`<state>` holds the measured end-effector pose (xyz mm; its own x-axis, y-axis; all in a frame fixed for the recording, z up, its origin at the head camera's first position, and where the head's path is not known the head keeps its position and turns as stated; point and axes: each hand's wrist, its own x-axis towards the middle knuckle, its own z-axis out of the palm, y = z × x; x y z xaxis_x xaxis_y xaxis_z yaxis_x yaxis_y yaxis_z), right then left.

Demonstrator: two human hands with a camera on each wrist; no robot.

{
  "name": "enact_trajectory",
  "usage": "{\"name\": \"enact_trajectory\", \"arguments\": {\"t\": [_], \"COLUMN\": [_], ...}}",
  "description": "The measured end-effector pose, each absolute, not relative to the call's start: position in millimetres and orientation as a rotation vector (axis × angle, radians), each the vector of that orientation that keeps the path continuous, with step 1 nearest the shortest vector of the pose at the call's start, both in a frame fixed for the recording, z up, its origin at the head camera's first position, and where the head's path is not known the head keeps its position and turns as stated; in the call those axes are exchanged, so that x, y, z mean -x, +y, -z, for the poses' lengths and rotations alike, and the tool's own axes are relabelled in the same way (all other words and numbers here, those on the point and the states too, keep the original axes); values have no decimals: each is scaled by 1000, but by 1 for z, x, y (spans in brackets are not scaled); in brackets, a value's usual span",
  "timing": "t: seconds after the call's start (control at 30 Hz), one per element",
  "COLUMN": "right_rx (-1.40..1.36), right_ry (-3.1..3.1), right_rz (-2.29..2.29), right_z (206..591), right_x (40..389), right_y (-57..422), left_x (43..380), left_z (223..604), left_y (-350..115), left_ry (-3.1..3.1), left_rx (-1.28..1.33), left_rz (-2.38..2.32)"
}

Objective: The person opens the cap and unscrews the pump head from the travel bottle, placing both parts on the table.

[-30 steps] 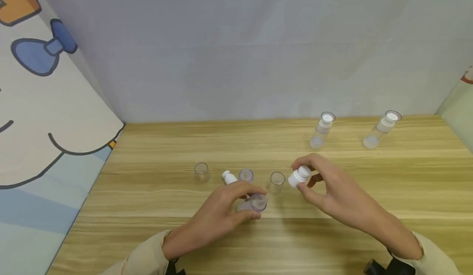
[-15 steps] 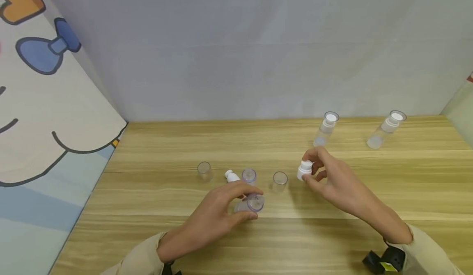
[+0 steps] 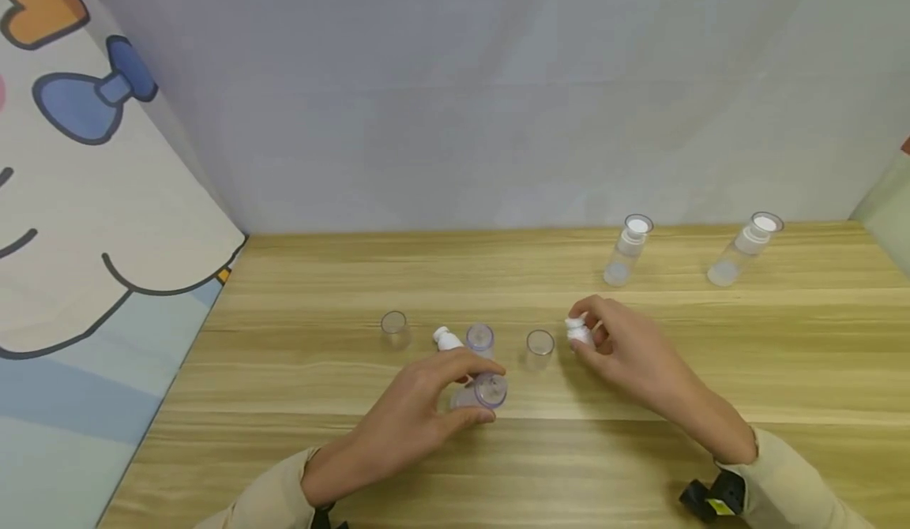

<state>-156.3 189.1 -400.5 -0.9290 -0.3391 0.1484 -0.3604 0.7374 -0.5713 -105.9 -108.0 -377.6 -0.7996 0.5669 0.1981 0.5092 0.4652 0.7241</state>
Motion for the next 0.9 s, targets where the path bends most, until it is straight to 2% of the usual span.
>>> {"name": "enact_trajectory", "arguments": {"t": [0.9], "right_rx": [-484], "right_ry": [-2937], "right_rz": [-582], "right_z": [413], "right_x": [149], "right_y": [167], "left_x": [106], "left_z": [379], "left_y": [-107], "left_ry": [2638], "left_rx": [-1007], "left_rz": [-1264]}}
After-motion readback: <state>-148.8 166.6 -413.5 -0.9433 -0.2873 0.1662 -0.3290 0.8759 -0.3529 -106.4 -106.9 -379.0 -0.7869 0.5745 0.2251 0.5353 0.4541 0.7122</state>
